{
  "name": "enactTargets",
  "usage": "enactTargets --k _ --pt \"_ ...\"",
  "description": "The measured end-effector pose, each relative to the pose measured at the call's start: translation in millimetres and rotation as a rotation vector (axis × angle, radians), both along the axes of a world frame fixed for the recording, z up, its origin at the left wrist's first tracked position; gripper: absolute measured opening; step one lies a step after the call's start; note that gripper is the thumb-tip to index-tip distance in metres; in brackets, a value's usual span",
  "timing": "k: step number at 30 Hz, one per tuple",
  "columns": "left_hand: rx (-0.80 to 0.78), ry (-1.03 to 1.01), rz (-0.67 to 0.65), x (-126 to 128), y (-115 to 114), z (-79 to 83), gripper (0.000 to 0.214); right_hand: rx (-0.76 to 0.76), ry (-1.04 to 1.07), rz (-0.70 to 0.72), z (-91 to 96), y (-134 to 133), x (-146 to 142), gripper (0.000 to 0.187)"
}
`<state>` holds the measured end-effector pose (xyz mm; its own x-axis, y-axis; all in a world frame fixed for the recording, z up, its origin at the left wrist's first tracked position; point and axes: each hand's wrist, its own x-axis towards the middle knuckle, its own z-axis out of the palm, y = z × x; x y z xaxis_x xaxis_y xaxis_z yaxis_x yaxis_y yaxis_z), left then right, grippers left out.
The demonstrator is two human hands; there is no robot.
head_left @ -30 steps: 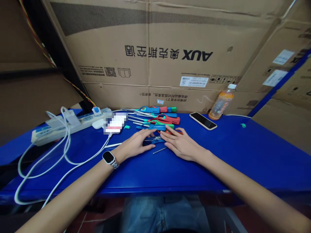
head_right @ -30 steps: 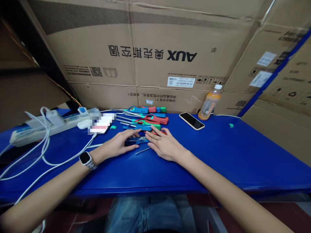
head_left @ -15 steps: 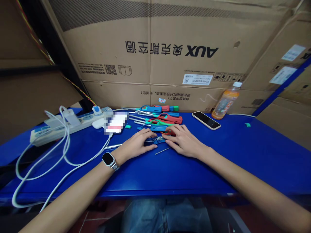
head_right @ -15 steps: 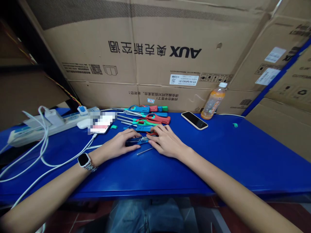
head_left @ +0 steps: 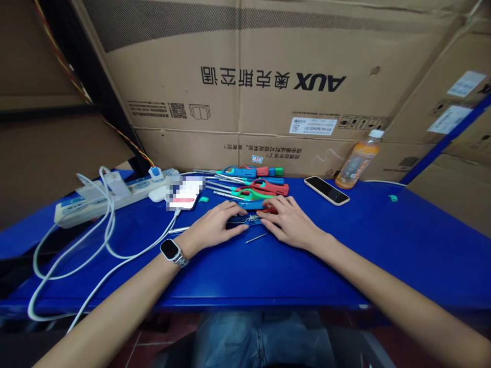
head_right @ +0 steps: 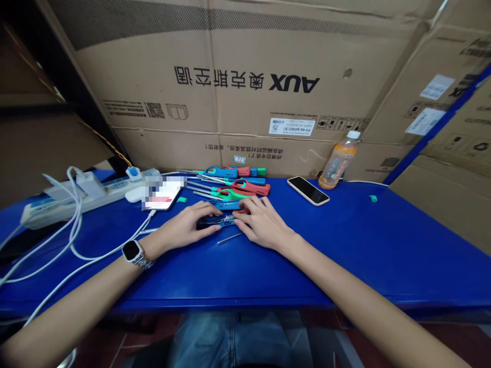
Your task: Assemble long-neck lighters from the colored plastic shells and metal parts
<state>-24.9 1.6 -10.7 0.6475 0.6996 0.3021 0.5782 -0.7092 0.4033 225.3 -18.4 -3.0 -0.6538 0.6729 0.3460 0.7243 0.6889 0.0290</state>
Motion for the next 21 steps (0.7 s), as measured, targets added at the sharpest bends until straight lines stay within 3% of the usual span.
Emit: enactTargets --k 7,16,21 --pt "-0.005 -0.002 -0.018 -7.3 6.0 2.1 0.019 -0.031 0.113 0.046 0.6 8.5 -2.7 0.028" --pt "-0.004 0.021 -0.014 -5.1 9.9 1.2 0.019 -0.366 0.227 0.025 14.5 31.6 -37.7 0.015" --pt "-0.003 0.010 -0.020 -6.5 9.1 1.9 0.020 -0.404 0.156 -0.031 17.4 33.6 -48.5 0.013"
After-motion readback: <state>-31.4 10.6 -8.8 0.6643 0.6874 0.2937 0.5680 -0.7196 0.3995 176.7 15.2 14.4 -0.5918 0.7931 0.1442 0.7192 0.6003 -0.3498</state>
